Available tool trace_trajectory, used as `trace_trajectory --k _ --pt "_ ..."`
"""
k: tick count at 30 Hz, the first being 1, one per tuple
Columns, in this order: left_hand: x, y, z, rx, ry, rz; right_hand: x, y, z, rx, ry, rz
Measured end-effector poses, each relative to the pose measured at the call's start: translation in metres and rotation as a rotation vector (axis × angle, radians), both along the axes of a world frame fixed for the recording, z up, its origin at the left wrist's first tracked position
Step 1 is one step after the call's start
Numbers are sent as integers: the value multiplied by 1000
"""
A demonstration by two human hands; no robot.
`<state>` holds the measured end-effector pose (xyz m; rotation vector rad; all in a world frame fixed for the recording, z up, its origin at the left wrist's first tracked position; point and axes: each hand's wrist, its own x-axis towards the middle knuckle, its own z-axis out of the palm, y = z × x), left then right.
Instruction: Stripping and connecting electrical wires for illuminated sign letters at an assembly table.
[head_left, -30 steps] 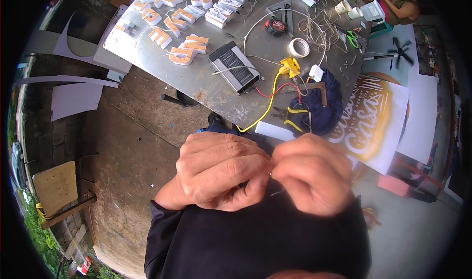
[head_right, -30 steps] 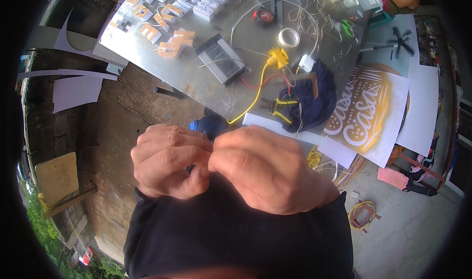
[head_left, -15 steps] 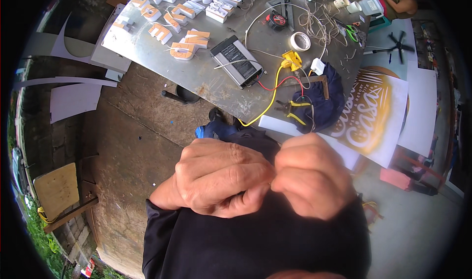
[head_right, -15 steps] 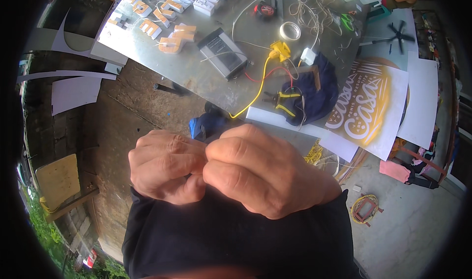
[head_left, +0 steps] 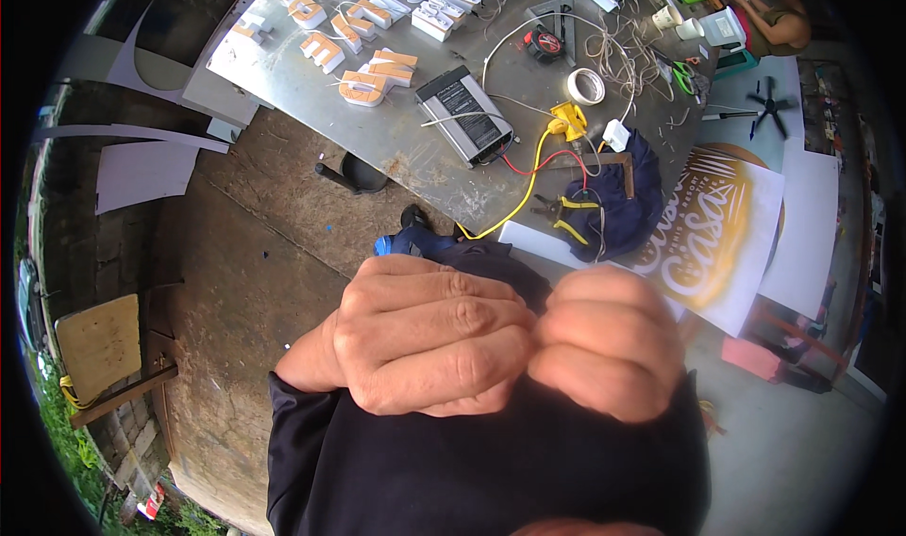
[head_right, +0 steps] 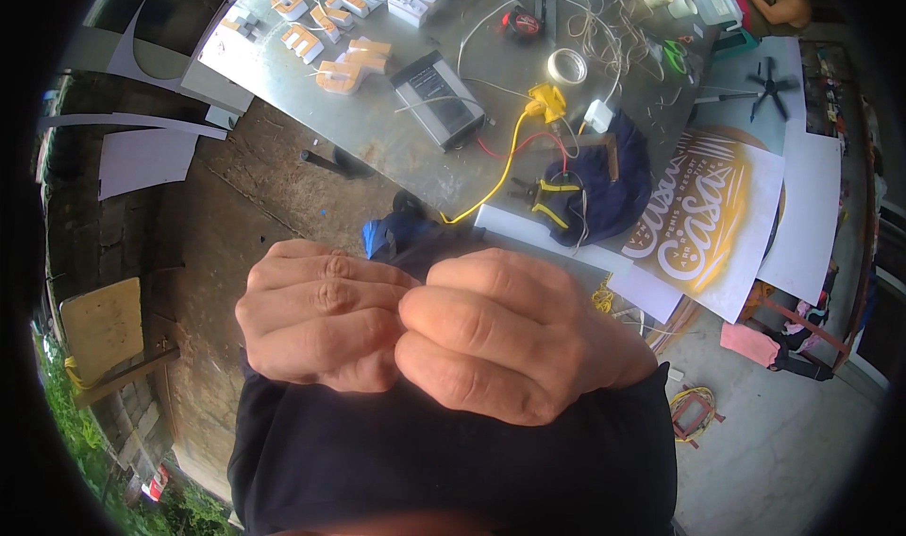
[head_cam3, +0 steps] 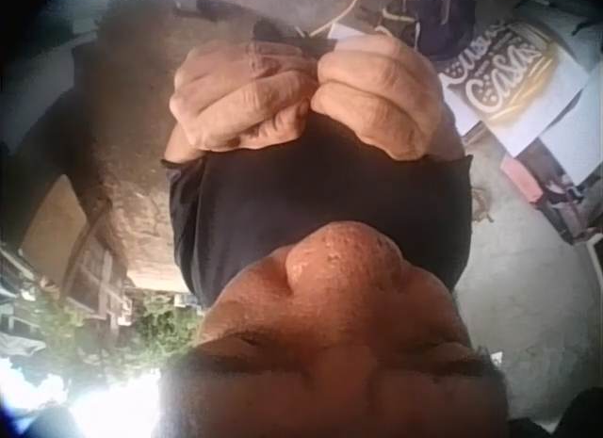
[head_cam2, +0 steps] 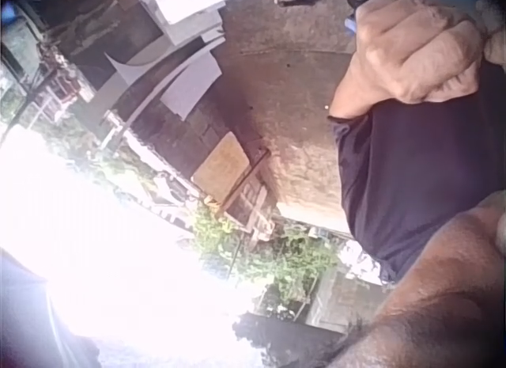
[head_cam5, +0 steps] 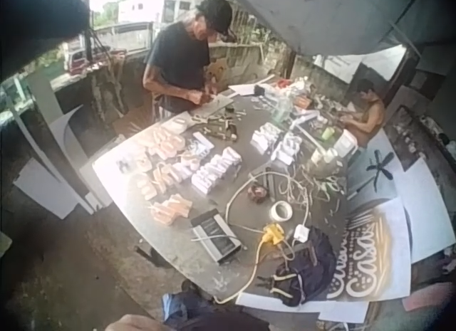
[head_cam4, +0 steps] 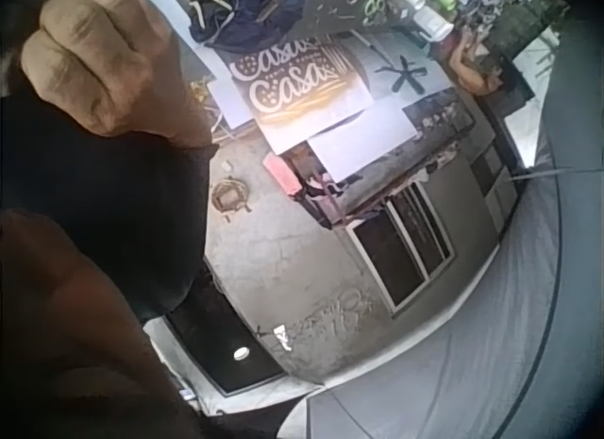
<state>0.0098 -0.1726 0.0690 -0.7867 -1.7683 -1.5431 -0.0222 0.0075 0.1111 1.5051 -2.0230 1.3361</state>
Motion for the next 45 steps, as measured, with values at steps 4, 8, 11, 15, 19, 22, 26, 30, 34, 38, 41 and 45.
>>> trace_trajectory --k 4,8,11,15,19,22,26,30,34,38,41,45 --pt "-4 4 1 14 5 -43 -4 12 8 81 23 52" --pt "-9 8 -2 63 48 -86 -8 14 10 103 15 87" --pt "-10 12 2 91 -10 -91 -9 9 6 -4 24 27" --pt "-16 18 -1 155 22 -117 -8 11 6 -26 14 9" --pt "-17 17 -5 177 8 -134 -14 15 5 33 14 75" --pt "-16 15 -6 193 -3 -161 -16 16 9 84 17 100" --pt "-17 12 -5 188 -42 -212 -17 16 10 89 35 91" --pt "-16 9 -3 174 -75 -224 -19 13 8 71 66 94" --pt "-17 7 -4 174 -111 -244 -25 11 7 71 103 100" --pt "-17 10 -4 199 -146 -272 -20 10 3 48 106 63" --pt "-18 8 -6 200 -136 -242 -20 9 2 27 90 36" --pt "-24 14 -13 191 -153 -108 -25 6 -5 40 108 -93"
